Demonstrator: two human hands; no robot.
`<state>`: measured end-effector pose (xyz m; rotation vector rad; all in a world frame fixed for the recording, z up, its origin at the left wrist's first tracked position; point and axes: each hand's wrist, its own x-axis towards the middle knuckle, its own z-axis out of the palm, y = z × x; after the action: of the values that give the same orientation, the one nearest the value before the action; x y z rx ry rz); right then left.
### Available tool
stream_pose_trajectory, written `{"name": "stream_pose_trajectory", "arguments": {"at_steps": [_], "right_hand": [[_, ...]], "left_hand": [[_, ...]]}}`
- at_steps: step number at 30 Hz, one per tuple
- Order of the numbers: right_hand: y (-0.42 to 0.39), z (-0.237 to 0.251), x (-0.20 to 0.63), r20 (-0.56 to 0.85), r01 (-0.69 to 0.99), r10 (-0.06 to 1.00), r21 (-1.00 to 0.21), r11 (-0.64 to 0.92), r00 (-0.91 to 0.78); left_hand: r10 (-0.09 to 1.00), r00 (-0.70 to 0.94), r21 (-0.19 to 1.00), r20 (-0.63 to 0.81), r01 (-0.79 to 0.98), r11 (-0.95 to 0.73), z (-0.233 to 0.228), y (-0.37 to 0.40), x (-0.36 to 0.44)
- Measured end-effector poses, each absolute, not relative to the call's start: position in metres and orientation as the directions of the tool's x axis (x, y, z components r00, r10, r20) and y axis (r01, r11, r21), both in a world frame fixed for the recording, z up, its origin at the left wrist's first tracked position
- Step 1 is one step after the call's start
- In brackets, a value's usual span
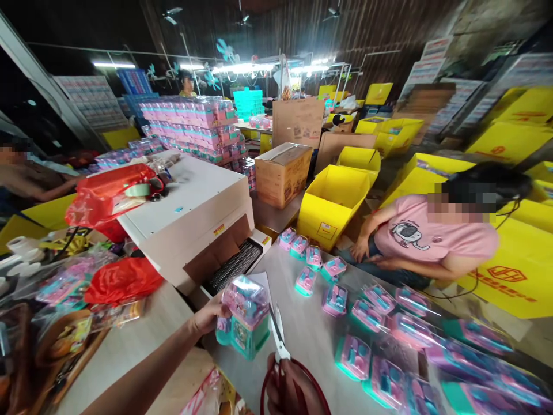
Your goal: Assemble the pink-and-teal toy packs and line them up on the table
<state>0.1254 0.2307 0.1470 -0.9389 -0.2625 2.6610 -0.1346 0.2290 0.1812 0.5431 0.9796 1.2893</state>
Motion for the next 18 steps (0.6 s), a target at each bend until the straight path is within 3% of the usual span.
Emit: {"name": "stream_pose_trajectory", "arguments": {"at_steps": [4,9,13,15,18], "right_hand": [[0.231,0.167,0.122,-0.523,-0.222,0.319,-0.241,-0.945,-0.79],[0.236,0.182,0.123,-0.383,-0.1,0.148,-0.142,-0.985,-0.912],[0.243,0.176,0.131,-0.26,-0.01,0.059,-0.184,-0.983,-0.964],[0.238,0.169,0.137,-0.299,0.008,0.051,-0.193,-0.981,-0.953],[0.222,0.165,0.141,-0.461,-0.101,0.148,-0.126,-0.987,-0.875]], "left_hand": [[0.968,0.034,0.836,-0.249,-0.498,0.232,0.193,0.225,-0.139],[0.966,0.035,0.867,-0.255,-0.435,0.245,0.195,0.219,-0.15],[0.972,0.09,0.872,-0.215,-0.431,0.233,0.201,0.219,-0.157],[0.976,0.157,0.886,-0.152,-0.415,0.205,0.205,0.222,-0.16],[0.957,0.277,0.919,-0.088,-0.349,0.185,0.207,0.227,-0.167]]}}
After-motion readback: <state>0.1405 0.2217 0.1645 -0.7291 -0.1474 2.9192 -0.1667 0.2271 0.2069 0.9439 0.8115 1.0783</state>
